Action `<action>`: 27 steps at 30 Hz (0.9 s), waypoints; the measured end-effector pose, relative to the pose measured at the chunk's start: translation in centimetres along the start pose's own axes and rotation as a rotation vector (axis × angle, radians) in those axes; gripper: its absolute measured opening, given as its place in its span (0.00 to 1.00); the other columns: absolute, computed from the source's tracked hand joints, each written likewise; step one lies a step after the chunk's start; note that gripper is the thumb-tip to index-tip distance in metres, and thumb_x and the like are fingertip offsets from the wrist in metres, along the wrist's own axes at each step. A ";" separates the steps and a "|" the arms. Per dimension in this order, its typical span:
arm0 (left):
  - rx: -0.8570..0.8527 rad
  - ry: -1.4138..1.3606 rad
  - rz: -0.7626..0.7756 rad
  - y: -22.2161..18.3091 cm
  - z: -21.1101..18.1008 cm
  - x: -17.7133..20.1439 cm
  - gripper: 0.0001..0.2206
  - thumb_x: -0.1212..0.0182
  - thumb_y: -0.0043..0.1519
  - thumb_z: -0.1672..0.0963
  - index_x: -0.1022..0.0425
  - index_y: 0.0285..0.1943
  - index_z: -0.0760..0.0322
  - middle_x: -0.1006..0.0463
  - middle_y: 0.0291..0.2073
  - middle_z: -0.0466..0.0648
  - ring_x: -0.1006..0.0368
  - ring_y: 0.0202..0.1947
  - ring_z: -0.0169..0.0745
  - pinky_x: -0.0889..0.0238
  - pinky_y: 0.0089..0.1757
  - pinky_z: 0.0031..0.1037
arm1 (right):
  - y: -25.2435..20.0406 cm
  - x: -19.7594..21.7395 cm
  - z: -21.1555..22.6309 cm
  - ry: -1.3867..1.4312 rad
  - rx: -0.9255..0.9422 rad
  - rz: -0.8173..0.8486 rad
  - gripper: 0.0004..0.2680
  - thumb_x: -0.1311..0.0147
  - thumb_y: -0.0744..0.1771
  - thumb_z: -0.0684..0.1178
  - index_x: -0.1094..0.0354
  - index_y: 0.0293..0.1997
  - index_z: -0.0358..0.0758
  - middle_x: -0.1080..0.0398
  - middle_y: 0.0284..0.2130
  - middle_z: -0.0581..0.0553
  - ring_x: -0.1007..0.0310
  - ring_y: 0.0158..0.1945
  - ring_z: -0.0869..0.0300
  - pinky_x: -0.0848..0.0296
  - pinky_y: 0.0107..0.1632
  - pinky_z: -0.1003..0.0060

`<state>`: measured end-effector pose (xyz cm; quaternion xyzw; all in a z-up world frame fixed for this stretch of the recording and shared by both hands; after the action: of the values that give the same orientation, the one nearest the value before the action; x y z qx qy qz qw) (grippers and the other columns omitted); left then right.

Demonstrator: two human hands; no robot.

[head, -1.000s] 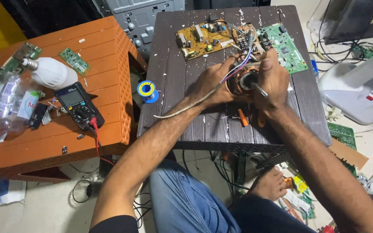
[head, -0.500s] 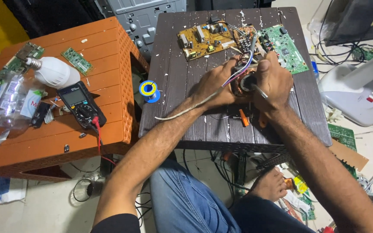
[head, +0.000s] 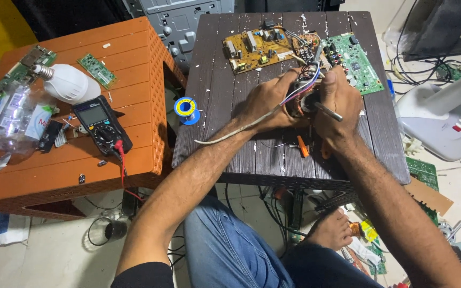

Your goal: The person disassembles a small electric motor, separating the stator and rotor components. They then reassemble the motor by aligning the rotor with the stator and securing the housing, handling the wires and internal parts throughout the process.

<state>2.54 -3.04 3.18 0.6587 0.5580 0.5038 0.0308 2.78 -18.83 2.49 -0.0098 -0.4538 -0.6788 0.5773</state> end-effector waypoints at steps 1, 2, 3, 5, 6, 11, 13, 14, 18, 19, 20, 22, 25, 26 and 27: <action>-0.009 -0.013 -0.019 0.0 0.4 -0.1 0.42 0.19 0.47 0.42 0.37 0.64 0.63 0.20 0.37 0.64 0.18 0.39 0.65 0.23 0.43 0.52 | 0.0 -0.1 -0.2 0.001 0.001 -0.006 0.24 0.80 0.76 0.64 0.38 0.38 0.35 0.37 0.16 0.28 0.33 0.21 0.41 0.37 0.32 0.49; -0.019 -0.026 -0.038 0.0 0.9 -0.3 0.43 0.19 0.47 0.41 0.36 0.65 0.61 0.19 0.37 0.62 0.17 0.39 0.63 0.22 0.43 0.50 | -0.1 -0.1 -0.3 0.002 0.003 -0.013 0.24 0.79 0.76 0.64 0.38 0.38 0.35 0.37 0.16 0.30 0.34 0.20 0.43 0.36 0.32 0.50; -0.019 -0.025 -0.036 0.0 0.8 -0.1 0.43 0.19 0.47 0.41 0.36 0.65 0.61 0.19 0.37 0.62 0.17 0.39 0.63 0.22 0.43 0.50 | -0.1 0.1 0.0 0.003 0.002 -0.014 0.24 0.79 0.76 0.64 0.38 0.38 0.35 0.37 0.16 0.30 0.34 0.20 0.43 0.36 0.32 0.50; -0.023 -0.022 -0.044 0.0 0.6 0.2 0.42 0.19 0.48 0.42 0.36 0.66 0.62 0.19 0.37 0.63 0.17 0.39 0.63 0.22 0.43 0.50 | -0.1 0.5 0.7 -0.010 0.003 -0.007 0.24 0.78 0.76 0.63 0.38 0.38 0.32 0.37 0.19 0.22 0.31 0.24 0.32 0.37 0.34 0.43; -0.023 -0.022 -0.042 0.0 0.7 0.1 0.42 0.19 0.48 0.42 0.36 0.66 0.62 0.19 0.37 0.63 0.17 0.39 0.63 0.22 0.43 0.50 | -0.2 0.4 0.6 -0.009 0.002 -0.006 0.24 0.78 0.76 0.63 0.38 0.38 0.32 0.37 0.19 0.22 0.31 0.24 0.32 0.37 0.34 0.43; -0.029 -0.022 -0.039 0.2 1.1 -0.2 0.43 0.18 0.47 0.41 0.35 0.65 0.61 0.19 0.37 0.64 0.17 0.39 0.63 0.22 0.43 0.51 | -0.2 0.7 1.1 -0.008 -0.008 -0.019 0.23 0.76 0.76 0.62 0.38 0.38 0.33 0.35 0.21 0.21 0.29 0.27 0.32 0.36 0.35 0.42; -0.037 -0.030 -0.038 0.3 1.4 -0.5 0.43 0.18 0.47 0.41 0.35 0.65 0.62 0.19 0.38 0.65 0.18 0.39 0.64 0.22 0.43 0.52 | -0.3 0.7 1.3 0.000 -0.002 -0.019 0.22 0.76 0.76 0.61 0.38 0.39 0.33 0.34 0.21 0.22 0.29 0.27 0.32 0.36 0.35 0.42; -0.044 -0.038 -0.038 0.3 1.5 -0.6 0.42 0.18 0.48 0.41 0.35 0.65 0.63 0.20 0.39 0.65 0.18 0.40 0.65 0.22 0.43 0.53 | -0.3 0.7 1.4 0.009 0.005 -0.020 0.22 0.76 0.76 0.61 0.38 0.40 0.33 0.34 0.21 0.23 0.28 0.27 0.32 0.35 0.35 0.42; -0.061 -0.017 -0.069 0.2 1.1 -0.5 0.41 0.19 0.49 0.41 0.34 0.64 0.61 0.19 0.38 0.64 0.17 0.38 0.63 0.21 0.43 0.51 | -0.3 0.7 1.1 0.069 -0.014 -0.013 0.22 0.75 0.76 0.62 0.38 0.41 0.33 0.35 0.23 0.19 0.29 0.29 0.32 0.36 0.35 0.42; -0.067 -0.009 -0.087 0.1 1.0 -0.5 0.41 0.19 0.48 0.41 0.34 0.64 0.60 0.19 0.39 0.64 0.18 0.38 0.64 0.21 0.42 0.52 | -0.3 0.6 0.7 0.062 -0.027 -0.011 0.23 0.75 0.75 0.64 0.39 0.42 0.33 0.35 0.24 0.19 0.30 0.30 0.29 0.37 0.36 0.40; -0.072 -0.001 -0.105 0.1 0.9 -0.4 0.41 0.19 0.47 0.41 0.34 0.64 0.60 0.20 0.39 0.64 0.18 0.39 0.65 0.22 0.41 0.53 | -0.2 0.5 0.2 0.054 -0.040 -0.009 0.23 0.75 0.75 0.66 0.39 0.43 0.34 0.34 0.25 0.18 0.31 0.30 0.26 0.38 0.37 0.38; -0.077 -0.002 -0.121 0.0 0.6 -0.1 0.42 0.20 0.47 0.40 0.34 0.64 0.59 0.20 0.40 0.64 0.18 0.39 0.66 0.22 0.41 0.54 | -0.2 0.7 0.6 0.072 -0.036 -0.010 0.23 0.76 0.75 0.66 0.39 0.43 0.34 0.34 0.26 0.18 0.30 0.31 0.27 0.37 0.37 0.39; -0.080 -0.024 -0.122 -0.1 0.3 0.2 0.42 0.20 0.47 0.40 0.35 0.65 0.58 0.20 0.42 0.64 0.18 0.40 0.66 0.22 0.42 0.54 | 0.0 1.4 2.5 0.102 -0.041 -0.005 0.25 0.79 0.74 0.67 0.38 0.45 0.34 0.32 0.27 0.18 0.28 0.32 0.28 0.35 0.38 0.39; -0.077 -0.045 -0.109 -0.1 0.3 0.3 0.41 0.20 0.48 0.42 0.35 0.65 0.57 0.20 0.42 0.64 0.18 0.40 0.66 0.21 0.43 0.52 | 0.1 1.7 3.4 0.114 -0.050 0.001 0.26 0.80 0.74 0.67 0.36 0.47 0.34 0.31 0.29 0.18 0.27 0.33 0.28 0.35 0.39 0.38; -0.076 -0.045 -0.111 -0.1 0.3 0.3 0.41 0.20 0.48 0.42 0.35 0.65 0.57 0.20 0.42 0.64 0.18 0.40 0.66 0.21 0.43 0.52 | 0.1 1.7 3.5 0.113 -0.049 0.003 0.26 0.80 0.74 0.67 0.36 0.47 0.34 0.31 0.29 0.18 0.27 0.33 0.28 0.35 0.39 0.38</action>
<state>2.59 -2.62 3.14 0.6363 0.5733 0.5072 0.0963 0.50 -17.90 5.48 0.0141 -0.4037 -0.6883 0.6026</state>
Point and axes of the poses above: each hand's wrist, its own y-axis towards the middle knuckle, its own x-axis out of the back of the hand, z = x × y, the point moved 6 cm from there along y, towards the middle knuckle
